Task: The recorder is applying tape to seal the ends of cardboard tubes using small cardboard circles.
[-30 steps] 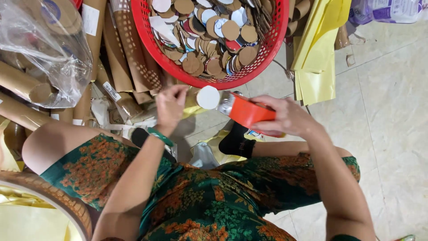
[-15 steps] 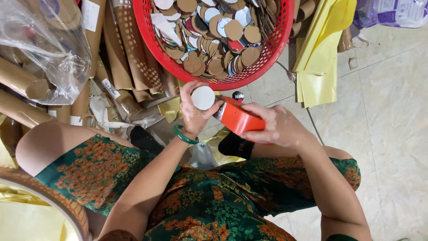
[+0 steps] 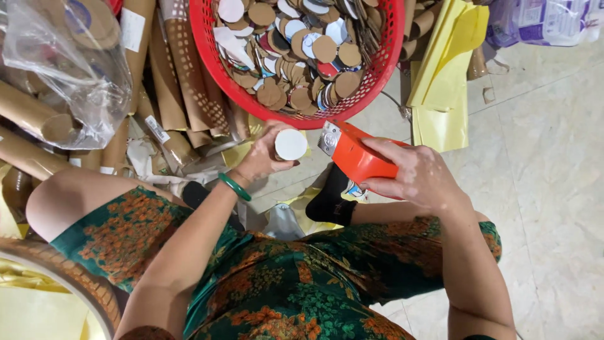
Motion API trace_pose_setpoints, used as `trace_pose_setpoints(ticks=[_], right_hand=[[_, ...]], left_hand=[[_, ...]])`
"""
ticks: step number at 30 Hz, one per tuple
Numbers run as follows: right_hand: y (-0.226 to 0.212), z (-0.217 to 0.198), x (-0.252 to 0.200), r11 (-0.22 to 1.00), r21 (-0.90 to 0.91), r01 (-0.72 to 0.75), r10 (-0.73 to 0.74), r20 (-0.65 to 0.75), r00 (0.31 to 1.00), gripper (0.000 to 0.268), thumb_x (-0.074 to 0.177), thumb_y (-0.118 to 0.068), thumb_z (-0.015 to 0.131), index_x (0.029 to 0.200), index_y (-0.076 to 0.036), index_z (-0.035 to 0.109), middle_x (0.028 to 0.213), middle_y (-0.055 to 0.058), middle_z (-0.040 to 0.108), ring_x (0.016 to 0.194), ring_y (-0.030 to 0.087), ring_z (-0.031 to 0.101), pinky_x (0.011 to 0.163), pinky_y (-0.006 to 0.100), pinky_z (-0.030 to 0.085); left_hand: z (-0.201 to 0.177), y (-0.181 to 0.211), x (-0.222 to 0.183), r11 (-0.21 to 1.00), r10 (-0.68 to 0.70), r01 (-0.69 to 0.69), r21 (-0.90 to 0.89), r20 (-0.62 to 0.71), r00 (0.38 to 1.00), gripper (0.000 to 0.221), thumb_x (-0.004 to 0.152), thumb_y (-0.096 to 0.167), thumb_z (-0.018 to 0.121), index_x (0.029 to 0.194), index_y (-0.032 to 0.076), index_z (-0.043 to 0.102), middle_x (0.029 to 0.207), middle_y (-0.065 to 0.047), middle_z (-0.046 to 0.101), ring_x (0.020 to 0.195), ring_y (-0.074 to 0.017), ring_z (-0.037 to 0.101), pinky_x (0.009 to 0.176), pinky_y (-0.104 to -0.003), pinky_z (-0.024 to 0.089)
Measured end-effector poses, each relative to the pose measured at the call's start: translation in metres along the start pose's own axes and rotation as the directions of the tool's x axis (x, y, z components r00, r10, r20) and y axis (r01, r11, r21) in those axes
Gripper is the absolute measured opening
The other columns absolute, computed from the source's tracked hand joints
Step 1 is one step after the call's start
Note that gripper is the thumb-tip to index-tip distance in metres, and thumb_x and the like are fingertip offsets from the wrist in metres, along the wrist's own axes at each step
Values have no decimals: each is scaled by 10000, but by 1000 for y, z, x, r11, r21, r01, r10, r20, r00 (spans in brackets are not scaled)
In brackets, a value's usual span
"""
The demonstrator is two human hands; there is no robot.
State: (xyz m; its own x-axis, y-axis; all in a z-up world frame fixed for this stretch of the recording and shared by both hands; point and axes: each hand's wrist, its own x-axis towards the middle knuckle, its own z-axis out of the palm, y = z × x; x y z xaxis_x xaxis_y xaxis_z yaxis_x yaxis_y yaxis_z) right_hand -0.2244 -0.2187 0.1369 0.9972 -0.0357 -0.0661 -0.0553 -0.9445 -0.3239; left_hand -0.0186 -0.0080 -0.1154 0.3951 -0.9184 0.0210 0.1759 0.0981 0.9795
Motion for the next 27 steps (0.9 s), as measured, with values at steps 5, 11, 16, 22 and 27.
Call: trace_pose_setpoints(ticks=[5, 11, 16, 22, 27], right_hand=[[-8, -15, 1, 986, 162, -48, 50, -7, 999, 677, 710, -333, 866, 1267, -23, 640, 1186, 154, 723, 879, 334, 743, 726, 394, 583], [-5, -20, -2, 804, 528, -272, 260, 99, 961, 702, 675, -252, 877, 1305, -41, 653, 1045, 129, 776, 864, 232, 777, 786, 330, 599], [2, -19, -7, 638, 636, -434, 362, 250, 898, 748, 628, -170, 874, 1333, -30, 665, 823, 129, 775, 629, 166, 695, 592, 297, 566], [-2, -7, -1, 596, 778, -198, 212, 85, 973, 733, 654, -163, 883, 1317, 39, 646, 974, 107, 753, 720, 143, 683, 641, 268, 574], [2, -8, -6, 633, 754, -175, 196, 63, 979, 750, 638, -181, 880, 1319, 21, 642, 1019, 121, 774, 735, 146, 727, 674, 265, 591]], left_hand=[[-18, 32, 16, 873, 17, -53, 484, 77, 997, 803, 700, 152, 880, 1403, 154, 492, 1292, -125, 611, 1255, -277, 613, 1115, -384, 501], [-23, 62, 7, 833, -213, 122, 540, 109, 971, 968, 683, 248, 891, 1505, 174, 387, 1430, -165, 565, 1382, -324, 504, 1160, -409, 419], [-16, 113, -2, 821, -106, 19, 571, 119, 987, 1306, 599, 379, 981, 1597, 72, 196, 1537, -242, 380, 1418, -403, 311, 1139, -496, 278], [13, 144, 2, 881, -286, 243, -406, -48, 957, 464, 1040, 282, 618, 1381, -34, 629, 1339, -154, 665, 1211, -241, 622, 1037, -388, 521], [11, 121, 13, 689, -402, 253, -680, -68, 913, 203, 1017, 79, 605, 1183, 0, 690, 1105, -93, 728, 968, -170, 697, 858, -302, 584]])
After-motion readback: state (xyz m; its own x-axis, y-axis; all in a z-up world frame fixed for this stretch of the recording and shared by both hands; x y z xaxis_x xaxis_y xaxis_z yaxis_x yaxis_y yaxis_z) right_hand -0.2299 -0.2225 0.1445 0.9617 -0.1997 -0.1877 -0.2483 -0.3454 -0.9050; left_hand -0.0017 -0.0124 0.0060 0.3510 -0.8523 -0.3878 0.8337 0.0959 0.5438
